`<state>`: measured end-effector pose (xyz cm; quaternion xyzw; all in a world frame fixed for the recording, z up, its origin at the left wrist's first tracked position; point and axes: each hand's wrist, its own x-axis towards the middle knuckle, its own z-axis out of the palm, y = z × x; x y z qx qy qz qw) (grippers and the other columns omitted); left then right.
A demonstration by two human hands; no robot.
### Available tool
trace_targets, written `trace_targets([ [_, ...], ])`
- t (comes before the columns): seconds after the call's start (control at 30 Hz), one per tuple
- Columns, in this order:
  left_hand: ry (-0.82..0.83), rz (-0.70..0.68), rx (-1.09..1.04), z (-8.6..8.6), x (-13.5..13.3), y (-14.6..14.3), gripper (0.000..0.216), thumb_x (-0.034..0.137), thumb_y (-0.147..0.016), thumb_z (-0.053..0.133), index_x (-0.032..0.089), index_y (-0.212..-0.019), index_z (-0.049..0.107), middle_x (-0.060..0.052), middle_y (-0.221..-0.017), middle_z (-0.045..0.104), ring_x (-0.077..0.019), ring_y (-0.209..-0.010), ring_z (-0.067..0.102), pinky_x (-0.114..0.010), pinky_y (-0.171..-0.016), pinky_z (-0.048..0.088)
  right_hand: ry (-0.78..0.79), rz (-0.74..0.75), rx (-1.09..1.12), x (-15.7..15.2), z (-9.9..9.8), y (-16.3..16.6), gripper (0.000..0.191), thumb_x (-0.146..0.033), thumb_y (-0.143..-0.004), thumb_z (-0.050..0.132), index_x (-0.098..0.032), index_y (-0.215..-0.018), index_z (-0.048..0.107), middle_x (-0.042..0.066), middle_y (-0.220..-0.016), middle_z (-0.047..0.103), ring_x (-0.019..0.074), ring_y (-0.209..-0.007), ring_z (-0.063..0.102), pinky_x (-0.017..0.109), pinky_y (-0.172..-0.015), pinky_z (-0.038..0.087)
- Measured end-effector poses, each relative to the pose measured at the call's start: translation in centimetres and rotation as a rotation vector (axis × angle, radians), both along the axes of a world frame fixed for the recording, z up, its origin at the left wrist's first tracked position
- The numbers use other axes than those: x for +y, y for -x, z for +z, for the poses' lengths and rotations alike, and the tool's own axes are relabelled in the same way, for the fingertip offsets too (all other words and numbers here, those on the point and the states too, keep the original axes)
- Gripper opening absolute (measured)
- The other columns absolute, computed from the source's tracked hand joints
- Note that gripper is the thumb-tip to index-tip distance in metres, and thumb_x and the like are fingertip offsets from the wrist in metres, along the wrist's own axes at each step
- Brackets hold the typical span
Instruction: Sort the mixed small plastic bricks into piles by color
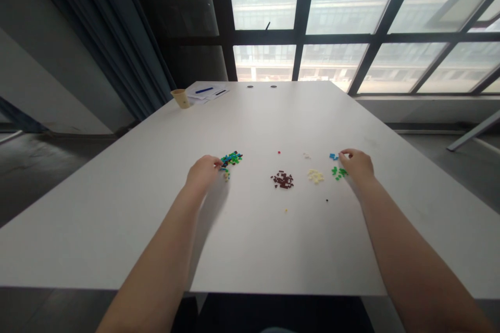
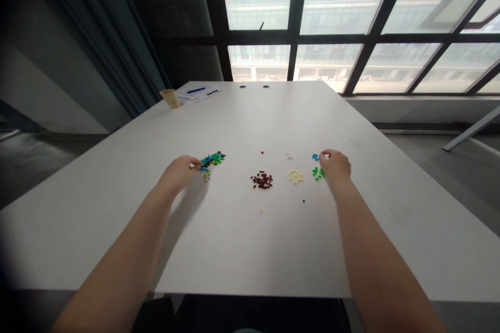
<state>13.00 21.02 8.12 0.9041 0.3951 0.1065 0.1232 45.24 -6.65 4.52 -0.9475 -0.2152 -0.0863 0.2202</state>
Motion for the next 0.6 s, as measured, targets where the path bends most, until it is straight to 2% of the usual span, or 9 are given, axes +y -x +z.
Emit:
trace_targets([
  [0.07,0.109,0.0,0.098,-0.8,0.6,0.2,0.022,0.022,-0.065,0.053,0.019,-0.08,0.068,-0.007,-0.087,0.069,-0.022,-0.08,0.061,-0.028,-0.069,0.044,-0.025,0.063,-0.034,0.5,0.4,1.0,0.033,-0.036,-0.073,0.046,-0.018,-0.087,0.07,0.009,-0.075,0.065,0.0212,-0.069,0.058,0.03,-0.06,0.04],
  [0.17,0.21,-0.062,0.078,-1.9,0.4,-0.1,0.021,0.023,-0.062,0.056,0.021,-0.079,0.067,-0.004,-0.084,0.069,-0.0199,-0.076,0.062,-0.025,-0.065,0.044,-0.03,0.163,-0.065,1.3,1.0,2.5,0.032,-0.037,-0.075,0.045,-0.019,-0.083,0.07,0.008,-0.073,0.065,0.0198,-0.068,0.058,0.029,-0.061,0.039],
  [0.37,0.123,-0.077,0.088,-2.7,0.1,-0.7,0.019,0.027,-0.065,0.056,0.021,-0.081,0.064,-0.005,-0.085,0.069,-0.02,-0.079,0.062,-0.025,-0.067,0.044,-0.018,0.284,-0.09,2.1,1.8,4.5,0.03,-0.035,-0.077,0.044,-0.019,-0.081,0.068,0.006,-0.075,0.064,0.0176,-0.069,0.056,0.028,-0.064,0.039],
  [0.6,0.046,-0.08,0.155,-2.5,-0.2,-0.7,0.02,0.027,-0.071,0.049,0.018,-0.081,0.063,-0.008,-0.086,0.068,-0.0207,-0.079,0.061,-0.026,-0.068,0.043,-0.017,0.309,-0.086,2.3,1.8,5.0,0.029,-0.035,-0.077,0.044,-0.019,-0.081,0.068,0.005,-0.073,0.063,0.0169,-0.067,0.054,0.028,-0.064,0.037],
])
